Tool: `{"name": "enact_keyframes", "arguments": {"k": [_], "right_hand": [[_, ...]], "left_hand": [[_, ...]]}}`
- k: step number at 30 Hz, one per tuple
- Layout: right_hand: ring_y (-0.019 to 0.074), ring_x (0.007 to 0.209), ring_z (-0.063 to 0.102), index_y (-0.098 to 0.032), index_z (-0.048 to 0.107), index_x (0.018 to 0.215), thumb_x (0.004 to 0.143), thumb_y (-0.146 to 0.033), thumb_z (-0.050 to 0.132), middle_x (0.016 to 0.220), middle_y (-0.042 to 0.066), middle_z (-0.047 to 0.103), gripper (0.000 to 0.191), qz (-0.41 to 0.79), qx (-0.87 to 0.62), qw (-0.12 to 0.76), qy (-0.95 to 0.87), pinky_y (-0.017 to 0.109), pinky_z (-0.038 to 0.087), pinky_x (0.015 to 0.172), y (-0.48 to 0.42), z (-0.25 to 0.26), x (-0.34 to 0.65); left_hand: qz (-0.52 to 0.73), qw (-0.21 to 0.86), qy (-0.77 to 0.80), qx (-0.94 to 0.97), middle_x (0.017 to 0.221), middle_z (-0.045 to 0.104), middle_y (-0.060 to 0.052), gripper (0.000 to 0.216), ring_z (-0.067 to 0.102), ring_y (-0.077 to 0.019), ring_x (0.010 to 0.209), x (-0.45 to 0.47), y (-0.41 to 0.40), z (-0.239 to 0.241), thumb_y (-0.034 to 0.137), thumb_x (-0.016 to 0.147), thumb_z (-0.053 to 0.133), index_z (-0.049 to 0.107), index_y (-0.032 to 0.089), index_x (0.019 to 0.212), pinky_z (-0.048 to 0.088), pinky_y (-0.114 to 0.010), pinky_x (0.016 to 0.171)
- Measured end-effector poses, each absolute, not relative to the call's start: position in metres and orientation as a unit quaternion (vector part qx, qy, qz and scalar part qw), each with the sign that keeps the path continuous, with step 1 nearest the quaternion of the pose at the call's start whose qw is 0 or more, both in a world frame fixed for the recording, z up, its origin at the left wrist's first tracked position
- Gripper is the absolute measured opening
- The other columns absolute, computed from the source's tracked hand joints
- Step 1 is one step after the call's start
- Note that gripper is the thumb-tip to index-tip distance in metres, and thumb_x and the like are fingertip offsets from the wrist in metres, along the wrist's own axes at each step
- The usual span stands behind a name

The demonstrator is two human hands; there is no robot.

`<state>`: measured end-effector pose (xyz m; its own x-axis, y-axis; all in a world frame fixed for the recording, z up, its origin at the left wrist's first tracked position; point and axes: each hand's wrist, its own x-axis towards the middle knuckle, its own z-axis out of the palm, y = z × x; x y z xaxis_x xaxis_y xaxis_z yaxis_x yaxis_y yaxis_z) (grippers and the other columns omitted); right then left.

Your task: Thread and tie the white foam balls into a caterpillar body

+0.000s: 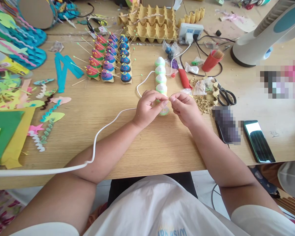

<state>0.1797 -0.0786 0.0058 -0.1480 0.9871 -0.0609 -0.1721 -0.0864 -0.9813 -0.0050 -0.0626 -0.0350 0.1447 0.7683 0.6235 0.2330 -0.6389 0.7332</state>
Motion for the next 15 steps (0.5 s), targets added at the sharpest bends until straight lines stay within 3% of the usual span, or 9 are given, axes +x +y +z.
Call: {"name": "enact_keyframes", "arguments": {"k": [15], "right_hand": [[0.0057, 0.053, 0.027, -0.023, 0.067, 0.083, 0.069, -0.074, 0.098, 0.059, -0.010, 0.043, 0.061, 0.621, -0.425, 0.475, -0.457, 0.026, 0.014, 0.049, -0.0779, 0.0038, 0.1825]], "left_hand": [[0.557, 0.227, 0.349, 0.719, 0.096, 0.081, -0.004, 0.034, 0.071, -0.0207, 0.093, -0.0053, -0.0618, -0.0368, 0.060, 0.107, 0.069, 0.081, 0.029, 0.101, 0.057, -0.040, 0.091]]}}
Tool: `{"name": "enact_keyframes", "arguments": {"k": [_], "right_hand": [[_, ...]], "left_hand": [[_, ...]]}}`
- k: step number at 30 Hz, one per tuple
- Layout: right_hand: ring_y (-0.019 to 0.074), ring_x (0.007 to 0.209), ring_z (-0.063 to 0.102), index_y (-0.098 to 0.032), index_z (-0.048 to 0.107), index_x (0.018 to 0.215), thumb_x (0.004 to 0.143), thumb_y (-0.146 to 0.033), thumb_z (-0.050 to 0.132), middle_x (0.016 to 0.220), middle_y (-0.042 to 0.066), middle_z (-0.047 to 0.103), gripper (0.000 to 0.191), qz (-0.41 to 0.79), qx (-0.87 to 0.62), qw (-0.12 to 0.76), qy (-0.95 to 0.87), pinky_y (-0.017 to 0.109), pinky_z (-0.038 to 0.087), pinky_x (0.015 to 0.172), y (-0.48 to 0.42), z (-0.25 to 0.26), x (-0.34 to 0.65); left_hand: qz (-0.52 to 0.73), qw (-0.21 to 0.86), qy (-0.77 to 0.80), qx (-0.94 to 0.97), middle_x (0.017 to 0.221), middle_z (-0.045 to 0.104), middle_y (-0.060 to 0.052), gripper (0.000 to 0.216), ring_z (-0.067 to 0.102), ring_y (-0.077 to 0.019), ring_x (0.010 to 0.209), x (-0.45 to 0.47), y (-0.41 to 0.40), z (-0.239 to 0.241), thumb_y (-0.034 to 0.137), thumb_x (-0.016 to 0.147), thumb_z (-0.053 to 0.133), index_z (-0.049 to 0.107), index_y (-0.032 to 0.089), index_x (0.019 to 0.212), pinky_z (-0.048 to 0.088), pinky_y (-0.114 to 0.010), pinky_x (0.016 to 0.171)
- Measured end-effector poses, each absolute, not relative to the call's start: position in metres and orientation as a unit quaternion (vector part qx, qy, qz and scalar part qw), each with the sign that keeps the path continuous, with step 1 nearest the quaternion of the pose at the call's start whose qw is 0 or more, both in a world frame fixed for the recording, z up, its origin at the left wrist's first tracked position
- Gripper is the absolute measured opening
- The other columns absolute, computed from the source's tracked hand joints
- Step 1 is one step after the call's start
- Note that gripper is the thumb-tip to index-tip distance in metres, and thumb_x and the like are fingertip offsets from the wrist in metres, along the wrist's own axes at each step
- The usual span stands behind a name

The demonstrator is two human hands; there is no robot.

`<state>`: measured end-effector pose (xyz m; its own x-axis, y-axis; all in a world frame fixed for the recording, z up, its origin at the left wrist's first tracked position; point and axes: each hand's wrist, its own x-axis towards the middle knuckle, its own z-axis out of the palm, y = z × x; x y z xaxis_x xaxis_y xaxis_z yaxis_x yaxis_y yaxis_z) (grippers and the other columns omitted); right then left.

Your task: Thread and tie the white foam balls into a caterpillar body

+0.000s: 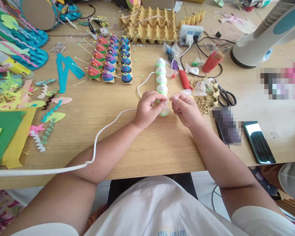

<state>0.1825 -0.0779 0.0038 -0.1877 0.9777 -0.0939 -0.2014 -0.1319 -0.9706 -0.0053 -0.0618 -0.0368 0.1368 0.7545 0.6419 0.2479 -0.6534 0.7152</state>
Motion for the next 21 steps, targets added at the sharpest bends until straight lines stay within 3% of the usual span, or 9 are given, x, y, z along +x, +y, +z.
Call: {"name": "enact_keyframes", "arguments": {"k": [5, 10, 15, 21], "right_hand": [[0.0053, 0.054, 0.028, -0.023, 0.066, 0.080, 0.064, -0.069, 0.102, 0.062, -0.010, 0.046, 0.061, 0.623, -0.425, 0.471, -0.458, 0.026, 0.017, 0.049, -0.0786, 0.0059, 0.1810], [0.0052, 0.053, 0.027, -0.023, 0.065, 0.081, 0.068, -0.066, 0.102, 0.061, -0.010, 0.046, 0.058, 0.629, -0.423, 0.470, -0.452, 0.025, 0.015, 0.050, -0.0784, 0.0054, 0.1817], [0.0039, 0.051, 0.027, -0.021, 0.063, 0.077, 0.073, -0.067, 0.098, 0.059, -0.009, 0.047, 0.058, 0.644, -0.406, 0.472, -0.443, 0.024, 0.012, 0.049, -0.0786, 0.0053, 0.1831], [0.0040, 0.051, 0.028, -0.022, 0.064, 0.079, 0.067, -0.066, 0.102, 0.059, -0.009, 0.050, 0.059, 0.643, -0.412, 0.475, -0.437, 0.024, 0.014, 0.049, -0.0795, 0.0058, 0.1819]], "left_hand": [[0.561, 0.225, 0.342, 0.719, 0.095, 0.081, -0.003, 0.032, 0.071, -0.0205, 0.093, -0.0047, -0.0616, -0.0375, 0.059, 0.106, 0.071, 0.081, 0.029, 0.099, 0.057, -0.040, 0.091], [0.544, 0.224, 0.361, 0.723, 0.097, 0.081, -0.004, 0.036, 0.071, -0.0209, 0.094, -0.0051, -0.0610, -0.0390, 0.062, 0.107, 0.069, 0.081, 0.029, 0.101, 0.057, -0.039, 0.090], [0.569, 0.224, 0.337, 0.716, 0.097, 0.083, -0.003, 0.030, 0.073, -0.0199, 0.095, -0.0051, -0.0611, -0.0385, 0.056, 0.107, 0.072, 0.082, 0.028, 0.101, 0.057, -0.038, 0.091], [0.587, 0.221, 0.315, 0.712, 0.096, 0.082, -0.002, 0.020, 0.073, -0.0187, 0.096, -0.0038, -0.0614, -0.0394, 0.047, 0.107, 0.076, 0.082, 0.028, 0.102, 0.056, -0.036, 0.091]]}}
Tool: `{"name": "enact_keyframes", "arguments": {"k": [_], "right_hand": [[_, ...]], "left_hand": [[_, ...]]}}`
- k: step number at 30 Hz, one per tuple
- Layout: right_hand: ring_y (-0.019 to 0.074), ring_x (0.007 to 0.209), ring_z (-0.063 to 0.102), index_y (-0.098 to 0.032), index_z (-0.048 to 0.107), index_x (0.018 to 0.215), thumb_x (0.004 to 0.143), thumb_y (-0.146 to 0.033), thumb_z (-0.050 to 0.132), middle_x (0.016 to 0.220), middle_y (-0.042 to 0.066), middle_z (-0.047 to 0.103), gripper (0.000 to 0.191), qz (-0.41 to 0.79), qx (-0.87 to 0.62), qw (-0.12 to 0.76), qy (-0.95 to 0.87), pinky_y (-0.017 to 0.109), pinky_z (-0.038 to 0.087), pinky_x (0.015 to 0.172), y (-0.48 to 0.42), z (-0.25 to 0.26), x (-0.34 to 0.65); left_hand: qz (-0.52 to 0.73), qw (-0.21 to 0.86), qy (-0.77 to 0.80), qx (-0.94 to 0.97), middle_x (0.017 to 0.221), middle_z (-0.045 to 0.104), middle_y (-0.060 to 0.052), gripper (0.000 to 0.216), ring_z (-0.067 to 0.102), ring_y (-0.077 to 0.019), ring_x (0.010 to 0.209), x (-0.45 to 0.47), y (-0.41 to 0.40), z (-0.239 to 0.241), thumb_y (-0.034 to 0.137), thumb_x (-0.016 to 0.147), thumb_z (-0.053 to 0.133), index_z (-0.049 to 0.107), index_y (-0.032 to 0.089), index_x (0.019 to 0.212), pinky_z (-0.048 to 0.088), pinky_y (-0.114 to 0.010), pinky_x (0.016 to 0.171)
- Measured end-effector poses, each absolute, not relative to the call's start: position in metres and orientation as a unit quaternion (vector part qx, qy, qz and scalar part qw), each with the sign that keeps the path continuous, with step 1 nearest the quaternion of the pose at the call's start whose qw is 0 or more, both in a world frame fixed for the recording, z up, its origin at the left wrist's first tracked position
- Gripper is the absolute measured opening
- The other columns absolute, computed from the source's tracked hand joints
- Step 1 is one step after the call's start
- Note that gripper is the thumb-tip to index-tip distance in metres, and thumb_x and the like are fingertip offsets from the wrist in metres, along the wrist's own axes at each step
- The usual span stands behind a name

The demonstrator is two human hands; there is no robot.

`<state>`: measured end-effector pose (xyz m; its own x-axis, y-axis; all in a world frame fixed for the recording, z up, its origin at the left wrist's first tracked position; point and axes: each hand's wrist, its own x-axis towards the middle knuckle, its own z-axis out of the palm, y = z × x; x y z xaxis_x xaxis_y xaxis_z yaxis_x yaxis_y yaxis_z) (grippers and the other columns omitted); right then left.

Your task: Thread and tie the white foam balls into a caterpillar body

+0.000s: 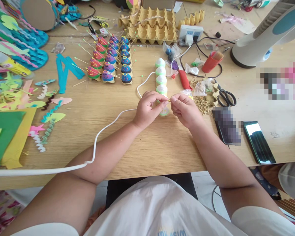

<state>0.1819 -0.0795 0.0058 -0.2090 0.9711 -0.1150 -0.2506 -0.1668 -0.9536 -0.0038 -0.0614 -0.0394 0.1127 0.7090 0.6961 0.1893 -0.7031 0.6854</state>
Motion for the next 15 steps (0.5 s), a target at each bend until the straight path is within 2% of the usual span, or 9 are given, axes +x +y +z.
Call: {"name": "enact_keyframes", "arguments": {"k": [4, 15], "right_hand": [[0.0043, 0.051, 0.027, -0.022, 0.065, 0.081, 0.064, -0.066, 0.104, 0.059, -0.010, 0.046, 0.061, 0.644, -0.413, 0.473, -0.437, 0.025, 0.014, 0.049, -0.0795, 0.0048, 0.1815], [0.0051, 0.052, 0.026, -0.023, 0.062, 0.082, 0.071, -0.068, 0.099, 0.059, -0.010, 0.047, 0.059, 0.645, -0.406, 0.467, -0.449, 0.025, 0.013, 0.049, -0.0782, 0.0036, 0.1824]], "left_hand": [[0.594, 0.221, 0.310, 0.709, 0.097, 0.082, -0.001, 0.015, 0.073, -0.0184, 0.095, -0.0036, -0.0610, -0.0404, 0.043, 0.106, 0.078, 0.082, 0.029, 0.102, 0.055, -0.036, 0.090], [0.577, 0.225, 0.323, 0.715, 0.096, 0.082, -0.003, 0.026, 0.072, -0.0191, 0.094, -0.0048, -0.0614, -0.0384, 0.051, 0.107, 0.074, 0.082, 0.027, 0.102, 0.055, -0.037, 0.091]]}}
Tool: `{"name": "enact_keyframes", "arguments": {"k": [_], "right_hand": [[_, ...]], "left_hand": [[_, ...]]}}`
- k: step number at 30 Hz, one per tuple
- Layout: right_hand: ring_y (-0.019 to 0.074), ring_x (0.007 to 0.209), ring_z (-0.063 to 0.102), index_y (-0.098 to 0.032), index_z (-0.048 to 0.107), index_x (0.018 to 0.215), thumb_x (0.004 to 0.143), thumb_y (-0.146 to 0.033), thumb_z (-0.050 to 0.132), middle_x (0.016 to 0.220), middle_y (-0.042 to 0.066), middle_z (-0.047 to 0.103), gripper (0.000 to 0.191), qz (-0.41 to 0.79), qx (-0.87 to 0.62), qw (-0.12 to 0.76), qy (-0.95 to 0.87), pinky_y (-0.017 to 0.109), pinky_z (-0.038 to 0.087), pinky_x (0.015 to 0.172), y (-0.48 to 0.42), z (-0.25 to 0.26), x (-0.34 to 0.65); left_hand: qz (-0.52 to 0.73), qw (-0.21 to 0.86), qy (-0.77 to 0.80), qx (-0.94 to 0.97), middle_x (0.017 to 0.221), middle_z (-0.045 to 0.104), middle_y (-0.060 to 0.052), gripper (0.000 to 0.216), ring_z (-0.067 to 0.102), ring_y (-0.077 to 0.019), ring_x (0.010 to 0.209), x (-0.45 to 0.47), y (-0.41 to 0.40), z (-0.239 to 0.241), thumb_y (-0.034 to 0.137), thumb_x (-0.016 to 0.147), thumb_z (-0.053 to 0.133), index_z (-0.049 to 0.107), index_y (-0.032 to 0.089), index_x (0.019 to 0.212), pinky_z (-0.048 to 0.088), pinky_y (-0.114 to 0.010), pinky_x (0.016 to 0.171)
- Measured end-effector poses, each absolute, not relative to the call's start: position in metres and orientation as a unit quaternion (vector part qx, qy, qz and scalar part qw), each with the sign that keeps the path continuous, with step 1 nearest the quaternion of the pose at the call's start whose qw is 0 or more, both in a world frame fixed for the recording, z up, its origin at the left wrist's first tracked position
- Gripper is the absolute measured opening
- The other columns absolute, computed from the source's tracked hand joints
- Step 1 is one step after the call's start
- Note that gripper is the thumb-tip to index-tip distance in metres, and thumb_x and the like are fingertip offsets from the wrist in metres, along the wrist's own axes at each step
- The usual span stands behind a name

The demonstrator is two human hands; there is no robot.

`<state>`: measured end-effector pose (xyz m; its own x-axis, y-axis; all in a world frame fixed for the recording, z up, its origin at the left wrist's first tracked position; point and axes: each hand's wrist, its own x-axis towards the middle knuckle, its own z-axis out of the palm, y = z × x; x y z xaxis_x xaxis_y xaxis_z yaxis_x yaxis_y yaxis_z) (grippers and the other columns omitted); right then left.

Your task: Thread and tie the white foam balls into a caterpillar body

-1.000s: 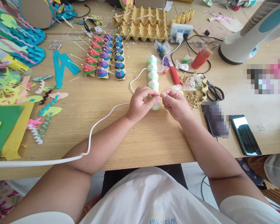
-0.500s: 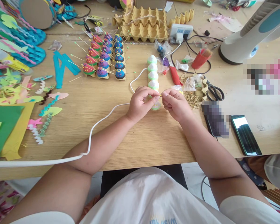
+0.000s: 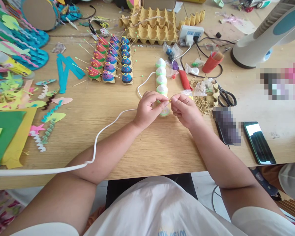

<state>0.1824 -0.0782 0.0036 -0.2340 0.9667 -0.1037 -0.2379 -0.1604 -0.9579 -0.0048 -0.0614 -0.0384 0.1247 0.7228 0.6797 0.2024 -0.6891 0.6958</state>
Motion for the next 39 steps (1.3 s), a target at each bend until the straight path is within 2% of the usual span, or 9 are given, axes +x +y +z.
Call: {"name": "enact_keyframes", "arguments": {"k": [7, 13, 25, 30, 34, 37, 39], "right_hand": [[0.0054, 0.053, 0.025, -0.023, 0.063, 0.082, 0.069, -0.067, 0.100, 0.060, -0.011, 0.044, 0.059, 0.642, -0.411, 0.465, -0.449, 0.025, 0.014, 0.050, -0.079, 0.005, 0.183], [0.0049, 0.053, 0.027, -0.023, 0.064, 0.081, 0.068, -0.064, 0.101, 0.061, -0.010, 0.044, 0.057, 0.640, -0.412, 0.471, -0.445, 0.025, 0.014, 0.050, -0.080, 0.007, 0.182], [0.0075, 0.057, 0.029, -0.024, 0.061, 0.080, 0.074, -0.062, 0.098, 0.061, -0.010, 0.039, 0.053, 0.582, -0.490, 0.494, -0.421, 0.025, 0.019, 0.051, -0.088, 0.014, 0.173], [0.0094, 0.061, 0.036, -0.023, 0.068, 0.076, 0.072, -0.068, 0.098, 0.063, -0.006, 0.052, 0.054, 0.513, -0.519, 0.492, -0.475, 0.028, 0.028, 0.056, -0.112, -0.001, 0.175], [0.0123, 0.067, 0.044, -0.022, 0.069, 0.075, 0.077, -0.068, 0.095, 0.069, -0.002, 0.060, 0.052, 0.458, -0.532, 0.521, -0.485, 0.029, 0.035, 0.062, -0.119, -0.015, 0.181], [0.0134, 0.068, 0.046, -0.023, 0.070, 0.077, 0.078, -0.072, 0.093, 0.069, -0.001, 0.062, 0.054, 0.461, -0.528, 0.499, -0.509, 0.028, 0.036, 0.062, -0.119, -0.018, 0.180], [0.0137, 0.067, 0.046, -0.023, 0.070, 0.077, 0.079, -0.073, 0.091, 0.069, -0.001, 0.061, 0.054, 0.461, -0.527, 0.484, -0.525, 0.029, 0.035, 0.061, -0.119, -0.018, 0.178]], "left_hand": [[0.569, 0.240, 0.334, 0.712, 0.097, 0.082, -0.004, 0.029, 0.073, -0.0199, 0.096, -0.005, -0.061, -0.039, 0.055, 0.105, 0.075, 0.084, 0.027, 0.102, 0.056, -0.038, 0.092], [0.558, 0.306, 0.342, 0.691, 0.103, 0.082, -0.006, 0.040, 0.072, -0.0207, 0.098, -0.007, -0.065, -0.035, 0.063, 0.105, 0.070, 0.086, 0.027, 0.112, 0.054, -0.036, 0.084], [0.582, 0.342, 0.396, 0.622, 0.104, 0.081, -0.007, 0.042, 0.073, -0.0216, 0.098, -0.006, -0.059, -0.042, 0.068, 0.103, 0.070, 0.084, 0.028, 0.107, 0.054, -0.035, 0.079], [0.575, 0.326, 0.387, 0.643, 0.103, 0.081, -0.006, 0.037, 0.072, -0.0215, 0.102, -0.006, -0.058, -0.045, 0.060, 0.106, 0.068, 0.082, 0.026, 0.108, 0.057, -0.036, 0.093], [0.565, 0.337, 0.385, 0.647, 0.103, 0.080, -0.005, 0.022, 0.071, -0.0211, 0.099, -0.006, -0.057, -0.047, 0.044, 0.106, 0.069, 0.080, 0.026, 0.108, 0.057, -0.036, 0.093], [0.548, 0.347, 0.388, 0.655, 0.098, 0.077, -0.003, 0.012, 0.071, -0.0202, 0.095, -0.009, -0.058, -0.046, 0.030, 0.101, 0.070, 0.078, 0.025, 0.108, 0.058, -0.036, 0.092], [0.539, 0.349, 0.390, 0.660, 0.096, 0.074, -0.003, 0.014, 0.070, -0.0197, 0.093, -0.011, -0.057, -0.046, 0.020, 0.096, 0.070, 0.077, 0.025, 0.106, 0.059, -0.037, 0.092]]}}
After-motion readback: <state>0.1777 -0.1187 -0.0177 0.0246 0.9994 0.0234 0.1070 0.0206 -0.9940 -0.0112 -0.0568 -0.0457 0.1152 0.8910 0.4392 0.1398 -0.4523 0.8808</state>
